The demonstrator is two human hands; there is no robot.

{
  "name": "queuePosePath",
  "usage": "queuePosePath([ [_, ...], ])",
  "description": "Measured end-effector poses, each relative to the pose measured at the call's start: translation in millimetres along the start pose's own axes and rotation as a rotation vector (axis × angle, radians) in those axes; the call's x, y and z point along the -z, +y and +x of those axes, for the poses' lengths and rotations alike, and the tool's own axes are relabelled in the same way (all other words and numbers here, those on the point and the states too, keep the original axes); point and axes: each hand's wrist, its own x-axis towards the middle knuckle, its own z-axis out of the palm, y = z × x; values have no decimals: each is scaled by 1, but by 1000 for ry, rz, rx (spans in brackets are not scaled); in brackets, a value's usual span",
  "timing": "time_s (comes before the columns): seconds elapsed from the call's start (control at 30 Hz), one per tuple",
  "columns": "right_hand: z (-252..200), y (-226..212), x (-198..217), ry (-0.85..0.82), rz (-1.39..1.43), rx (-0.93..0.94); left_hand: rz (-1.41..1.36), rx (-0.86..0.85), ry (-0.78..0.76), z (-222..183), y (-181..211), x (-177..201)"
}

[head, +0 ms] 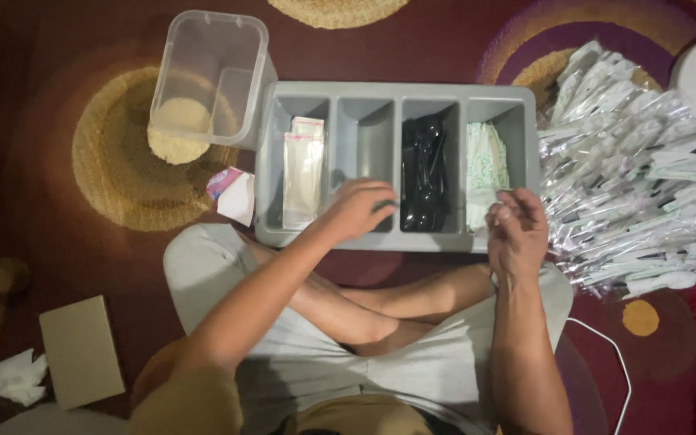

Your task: Sorting and packing plastic forks and other cutlery into a multi-compartment tray and plastic sleeves.

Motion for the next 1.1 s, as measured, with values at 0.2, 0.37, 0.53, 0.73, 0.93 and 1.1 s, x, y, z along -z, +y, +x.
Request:
queuePosePath([
  [0.2, 3, -13, 11, 176, 9, 75, 499, -295, -19, 92, -22, -65],
  [0.37, 6, -17, 16, 265, -13, 48, 648, -445, 93, 127, -35, -106],
  [0.53, 11, -36, -6, 342, 5, -8, 765, -523, -50, 135, -34, -98],
  [0.73, 11, -33, 0, 348, 12, -55, 848, -622, -113, 137, -39, -87],
  [0.93, 12, -25, 6, 321, -53, -52, 808, -721, -191, 128, -32, -58],
  [1.1, 12, -17, 7, 304, -79, -41, 409, -662, 84, 105, -2, -35],
])
